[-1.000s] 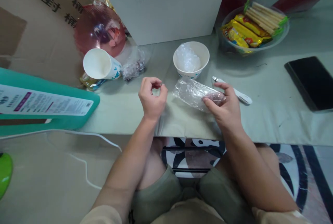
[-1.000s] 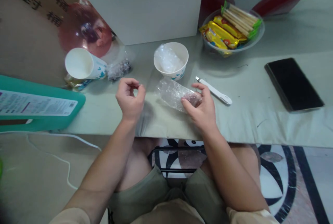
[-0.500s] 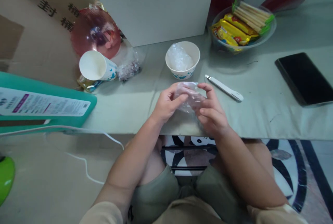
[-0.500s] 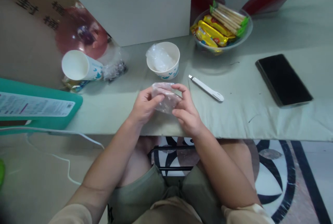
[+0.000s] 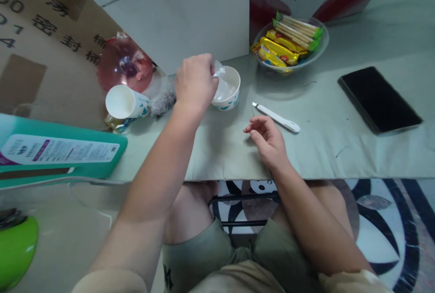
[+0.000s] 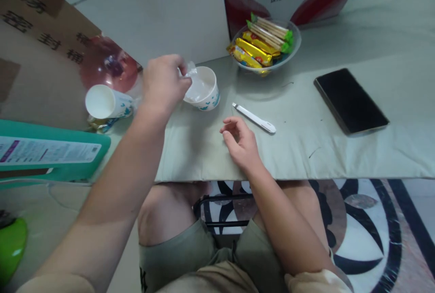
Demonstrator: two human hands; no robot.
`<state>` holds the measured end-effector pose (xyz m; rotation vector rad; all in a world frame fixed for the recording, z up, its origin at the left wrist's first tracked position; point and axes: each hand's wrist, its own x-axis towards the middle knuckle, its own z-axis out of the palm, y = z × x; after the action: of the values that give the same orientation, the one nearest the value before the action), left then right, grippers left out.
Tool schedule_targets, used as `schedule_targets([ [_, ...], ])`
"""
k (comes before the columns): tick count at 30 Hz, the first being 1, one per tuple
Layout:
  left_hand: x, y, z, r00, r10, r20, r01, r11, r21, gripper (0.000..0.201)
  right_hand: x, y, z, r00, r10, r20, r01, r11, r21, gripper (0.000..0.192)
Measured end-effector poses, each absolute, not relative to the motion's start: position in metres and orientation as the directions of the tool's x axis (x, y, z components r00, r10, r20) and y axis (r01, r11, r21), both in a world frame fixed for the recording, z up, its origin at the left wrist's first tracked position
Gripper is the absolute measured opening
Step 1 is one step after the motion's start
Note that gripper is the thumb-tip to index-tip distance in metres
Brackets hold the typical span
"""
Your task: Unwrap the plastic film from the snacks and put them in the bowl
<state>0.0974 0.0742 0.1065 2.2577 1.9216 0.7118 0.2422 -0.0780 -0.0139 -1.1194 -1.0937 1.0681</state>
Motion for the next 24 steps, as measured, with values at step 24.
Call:
schedule_targets([
  [24,0.114,0.105,0.103,0.475,0.817,-0.328,0.844,-0.316,0.434,0.016,0.239,-0.078,-0.006,0.105,0.994,0.021,0.053,0.016,-0.998,0.015],
])
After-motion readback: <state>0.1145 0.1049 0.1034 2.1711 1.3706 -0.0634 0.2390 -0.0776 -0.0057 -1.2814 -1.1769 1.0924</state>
